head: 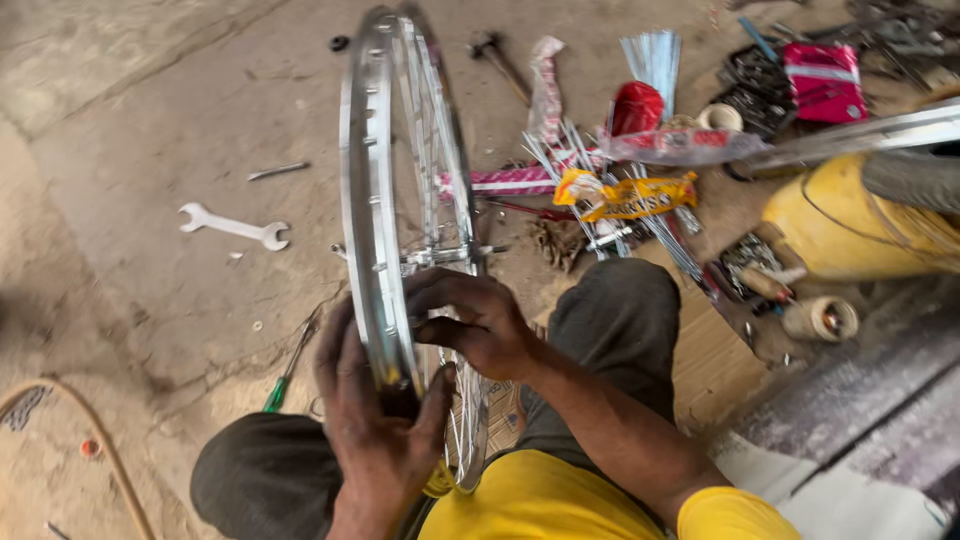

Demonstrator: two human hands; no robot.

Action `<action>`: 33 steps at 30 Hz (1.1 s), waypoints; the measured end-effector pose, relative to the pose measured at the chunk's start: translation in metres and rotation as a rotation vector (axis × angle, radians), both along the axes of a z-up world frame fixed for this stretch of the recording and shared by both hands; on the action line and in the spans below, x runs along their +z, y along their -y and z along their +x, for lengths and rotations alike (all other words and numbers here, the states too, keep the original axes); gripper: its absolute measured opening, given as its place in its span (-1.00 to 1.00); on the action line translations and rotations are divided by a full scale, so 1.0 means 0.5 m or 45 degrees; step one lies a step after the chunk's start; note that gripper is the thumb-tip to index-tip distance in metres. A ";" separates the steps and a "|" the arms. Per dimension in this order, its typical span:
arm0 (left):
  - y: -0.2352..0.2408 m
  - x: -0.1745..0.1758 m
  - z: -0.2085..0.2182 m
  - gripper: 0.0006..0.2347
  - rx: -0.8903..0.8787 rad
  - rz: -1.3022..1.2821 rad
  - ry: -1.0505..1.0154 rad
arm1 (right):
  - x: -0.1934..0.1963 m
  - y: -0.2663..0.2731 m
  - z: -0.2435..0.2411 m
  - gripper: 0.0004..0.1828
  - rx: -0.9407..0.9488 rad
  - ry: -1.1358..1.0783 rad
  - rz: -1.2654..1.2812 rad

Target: The person sits on the ground and uses a spoke wrench to tighten the nipples on a bicycle wheel rim. They rotate the wheel to access different spokes and continue tightening them one by one.

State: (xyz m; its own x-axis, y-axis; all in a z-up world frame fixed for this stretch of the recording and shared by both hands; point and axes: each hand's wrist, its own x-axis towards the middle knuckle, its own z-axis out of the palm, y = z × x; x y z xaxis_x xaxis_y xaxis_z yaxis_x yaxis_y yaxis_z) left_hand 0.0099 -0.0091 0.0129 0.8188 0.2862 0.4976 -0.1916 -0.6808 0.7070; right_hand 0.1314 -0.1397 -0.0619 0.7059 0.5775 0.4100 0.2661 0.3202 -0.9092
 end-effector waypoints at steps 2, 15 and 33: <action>-0.008 0.011 0.007 -0.28 -0.001 -0.028 -0.026 | 0.010 0.001 0.011 -0.68 0.087 0.019 -0.065; -0.013 -0.020 0.000 -0.19 -0.115 -0.305 0.026 | -0.002 -0.011 -0.017 -0.79 -0.046 0.033 0.149; -0.008 -0.033 -0.014 -0.19 -0.004 -0.256 0.052 | -0.069 -0.028 -0.027 -0.73 -0.110 -0.105 0.115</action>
State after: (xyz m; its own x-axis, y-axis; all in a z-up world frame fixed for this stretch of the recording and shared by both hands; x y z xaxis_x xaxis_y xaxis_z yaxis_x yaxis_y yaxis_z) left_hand 0.0027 -0.0050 -0.0036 0.8001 0.3805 0.4638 -0.2252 -0.5261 0.8200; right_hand 0.1180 -0.1256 -0.0963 0.7850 0.4763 0.3961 0.2216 0.3811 -0.8976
